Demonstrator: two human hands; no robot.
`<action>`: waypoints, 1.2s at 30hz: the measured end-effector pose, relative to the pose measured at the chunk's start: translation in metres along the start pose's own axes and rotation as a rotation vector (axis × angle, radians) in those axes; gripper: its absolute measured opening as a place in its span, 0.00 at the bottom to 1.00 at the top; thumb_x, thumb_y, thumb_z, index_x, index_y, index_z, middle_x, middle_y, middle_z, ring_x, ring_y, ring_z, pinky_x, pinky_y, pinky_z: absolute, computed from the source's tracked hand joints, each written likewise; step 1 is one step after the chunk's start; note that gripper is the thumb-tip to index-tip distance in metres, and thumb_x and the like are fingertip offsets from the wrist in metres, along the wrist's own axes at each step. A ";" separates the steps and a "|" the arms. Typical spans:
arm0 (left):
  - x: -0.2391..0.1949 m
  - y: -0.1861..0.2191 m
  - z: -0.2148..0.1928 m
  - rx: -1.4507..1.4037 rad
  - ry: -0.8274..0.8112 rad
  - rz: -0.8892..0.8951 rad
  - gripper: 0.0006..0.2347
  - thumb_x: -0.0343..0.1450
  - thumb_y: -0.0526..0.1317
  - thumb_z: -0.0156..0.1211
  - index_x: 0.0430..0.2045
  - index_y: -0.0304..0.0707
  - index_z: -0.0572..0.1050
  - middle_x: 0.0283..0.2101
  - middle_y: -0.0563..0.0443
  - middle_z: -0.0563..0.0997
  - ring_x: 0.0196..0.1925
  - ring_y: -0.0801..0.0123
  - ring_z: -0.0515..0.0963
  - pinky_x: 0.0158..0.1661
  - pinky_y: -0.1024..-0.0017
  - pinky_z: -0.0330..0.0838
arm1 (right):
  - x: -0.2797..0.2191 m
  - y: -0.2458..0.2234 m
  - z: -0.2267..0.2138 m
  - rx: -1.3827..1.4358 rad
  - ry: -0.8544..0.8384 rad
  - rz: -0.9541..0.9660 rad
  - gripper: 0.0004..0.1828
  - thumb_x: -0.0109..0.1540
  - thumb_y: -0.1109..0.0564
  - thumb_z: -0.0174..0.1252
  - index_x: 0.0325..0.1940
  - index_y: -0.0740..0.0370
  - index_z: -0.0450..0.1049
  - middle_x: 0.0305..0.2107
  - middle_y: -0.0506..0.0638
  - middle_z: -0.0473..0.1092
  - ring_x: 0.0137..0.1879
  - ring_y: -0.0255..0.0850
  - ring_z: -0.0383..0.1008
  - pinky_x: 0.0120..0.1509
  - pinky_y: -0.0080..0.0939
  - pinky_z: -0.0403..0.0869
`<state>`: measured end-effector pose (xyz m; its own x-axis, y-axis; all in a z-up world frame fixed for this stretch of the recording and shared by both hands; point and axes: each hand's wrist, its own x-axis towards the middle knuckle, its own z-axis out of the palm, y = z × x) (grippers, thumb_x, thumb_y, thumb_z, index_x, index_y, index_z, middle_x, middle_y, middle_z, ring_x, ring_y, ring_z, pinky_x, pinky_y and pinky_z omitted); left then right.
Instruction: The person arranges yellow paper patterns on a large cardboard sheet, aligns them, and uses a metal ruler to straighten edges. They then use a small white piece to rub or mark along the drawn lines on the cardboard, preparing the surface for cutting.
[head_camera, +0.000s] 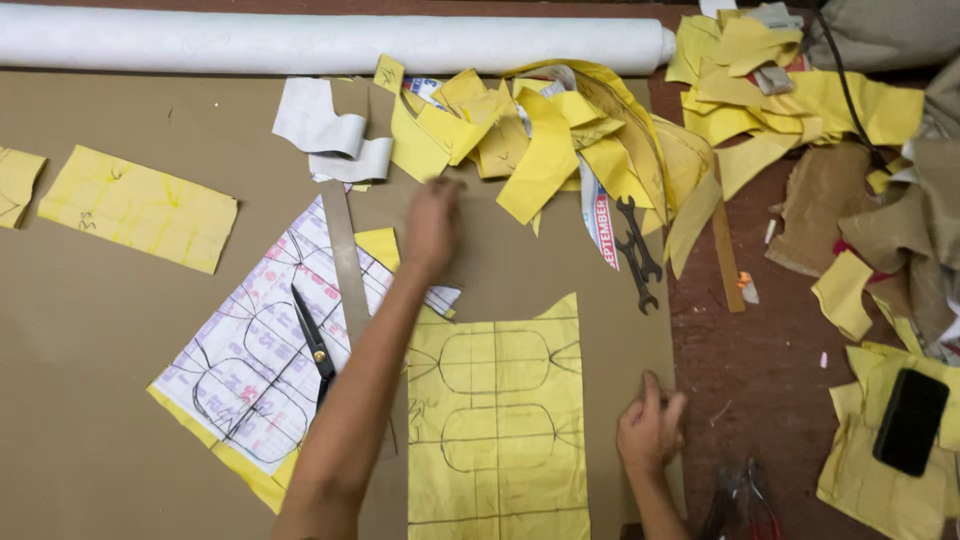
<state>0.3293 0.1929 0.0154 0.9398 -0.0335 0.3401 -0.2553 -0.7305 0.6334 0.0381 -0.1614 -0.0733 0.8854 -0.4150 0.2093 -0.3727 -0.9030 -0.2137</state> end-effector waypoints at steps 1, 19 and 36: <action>-0.010 0.002 0.011 -0.037 0.045 0.085 0.20 0.62 0.23 0.53 0.48 0.35 0.78 0.56 0.36 0.77 0.57 0.42 0.76 0.58 0.56 0.71 | 0.000 -0.001 0.000 0.007 0.004 0.000 0.28 0.60 0.60 0.54 0.65 0.46 0.73 0.46 0.54 0.64 0.47 0.54 0.74 0.45 0.55 0.74; 0.030 -0.013 0.028 0.237 0.004 -0.018 0.16 0.70 0.43 0.70 0.48 0.40 0.73 0.56 0.41 0.72 0.62 0.50 0.70 0.61 0.54 0.65 | -0.002 -0.004 -0.004 0.025 0.016 -0.004 0.24 0.61 0.59 0.54 0.63 0.51 0.74 0.43 0.54 0.64 0.46 0.52 0.73 0.44 0.52 0.74; 0.087 0.033 0.001 -0.801 0.318 -0.032 0.21 0.73 0.28 0.66 0.61 0.35 0.71 0.33 0.55 0.77 0.36 0.77 0.75 0.41 0.76 0.74 | 0.003 -0.009 -0.007 0.047 0.002 0.008 0.23 0.62 0.59 0.53 0.63 0.51 0.74 0.43 0.54 0.64 0.44 0.53 0.74 0.41 0.53 0.74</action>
<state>0.4028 0.1653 0.0646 0.8717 0.2590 0.4160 -0.4252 -0.0223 0.9048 0.0417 -0.1554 -0.0647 0.8817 -0.4228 0.2092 -0.3667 -0.8933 -0.2597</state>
